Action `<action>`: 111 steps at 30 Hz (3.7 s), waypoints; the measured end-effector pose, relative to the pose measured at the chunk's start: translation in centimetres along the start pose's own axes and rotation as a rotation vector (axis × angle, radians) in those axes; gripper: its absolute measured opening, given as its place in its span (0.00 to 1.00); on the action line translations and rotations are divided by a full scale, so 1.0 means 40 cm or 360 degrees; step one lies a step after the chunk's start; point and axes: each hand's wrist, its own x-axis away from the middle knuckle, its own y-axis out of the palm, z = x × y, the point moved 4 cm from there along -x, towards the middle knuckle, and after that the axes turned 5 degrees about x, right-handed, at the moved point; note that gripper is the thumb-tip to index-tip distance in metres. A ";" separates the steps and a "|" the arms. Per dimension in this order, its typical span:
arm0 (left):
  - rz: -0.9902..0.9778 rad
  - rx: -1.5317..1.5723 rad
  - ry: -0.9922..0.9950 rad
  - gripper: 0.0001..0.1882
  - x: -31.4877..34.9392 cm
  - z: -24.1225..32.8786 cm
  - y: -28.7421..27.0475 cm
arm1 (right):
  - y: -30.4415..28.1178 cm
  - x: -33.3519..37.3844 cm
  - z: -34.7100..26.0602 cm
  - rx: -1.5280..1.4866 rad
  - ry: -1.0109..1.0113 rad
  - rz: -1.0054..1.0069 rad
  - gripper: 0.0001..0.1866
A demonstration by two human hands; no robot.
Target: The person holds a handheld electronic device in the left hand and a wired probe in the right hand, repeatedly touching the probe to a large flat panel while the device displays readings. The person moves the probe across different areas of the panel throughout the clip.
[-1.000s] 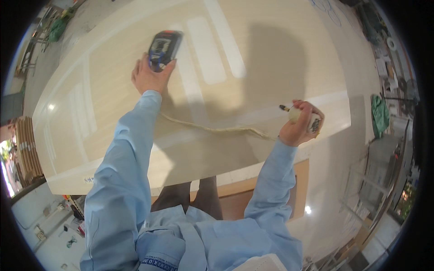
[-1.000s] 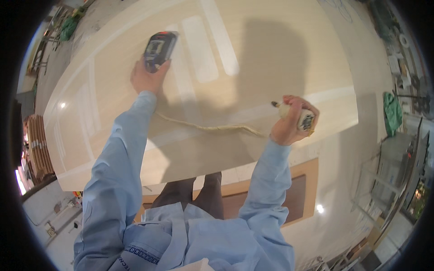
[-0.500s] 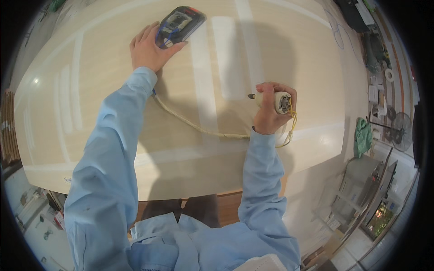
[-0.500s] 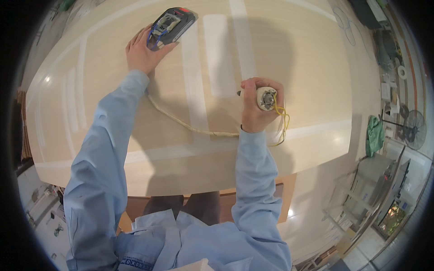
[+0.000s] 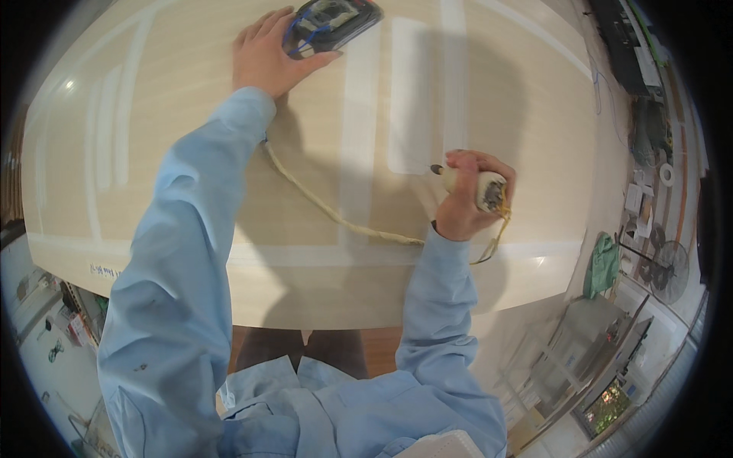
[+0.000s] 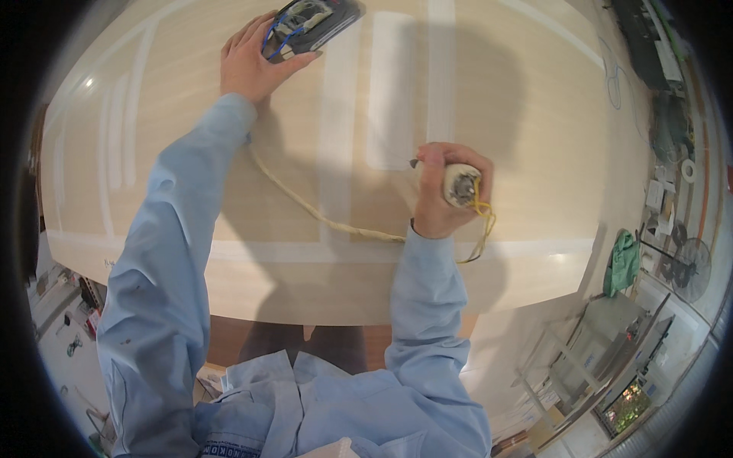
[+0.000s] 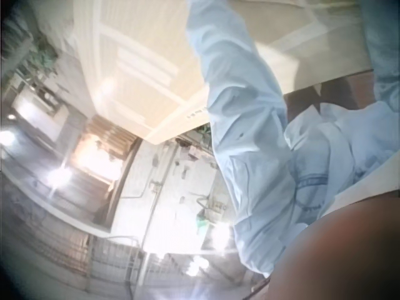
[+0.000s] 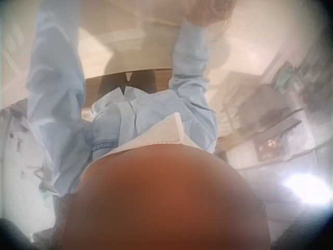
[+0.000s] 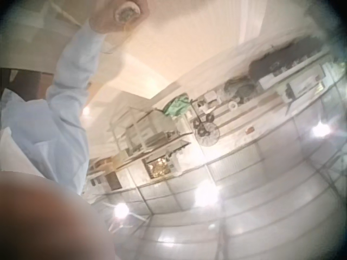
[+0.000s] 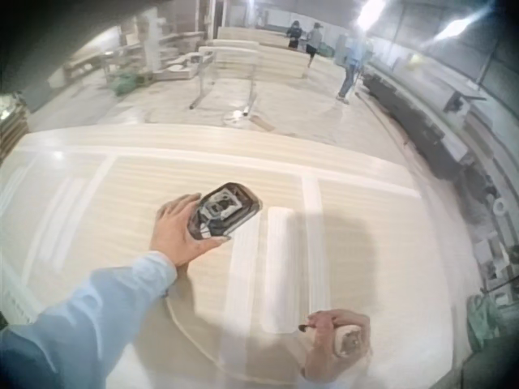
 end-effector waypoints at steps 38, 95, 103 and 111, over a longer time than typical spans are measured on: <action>-0.0075 0.0035 0.0031 0.50 -0.010 -0.021 0.011 | 0.044 0.007 -0.005 -0.0368 0.0073 -0.0169 0.12; -0.0013 -0.0053 -0.0034 0.48 -0.003 -0.015 0.020 | 0.165 -0.066 0.036 -0.0079 0.0181 -0.0386 0.10; 0.0004 -0.0041 -0.0025 0.46 0.004 -0.014 0.015 | 0.192 -0.090 0.044 -0.0221 0.0163 -0.0304 0.08; 0.0017 0.0012 -0.0021 0.45 0.005 -0.012 0.014 | 0.200 -0.122 0.045 -0.0213 0.0106 -0.0269 0.08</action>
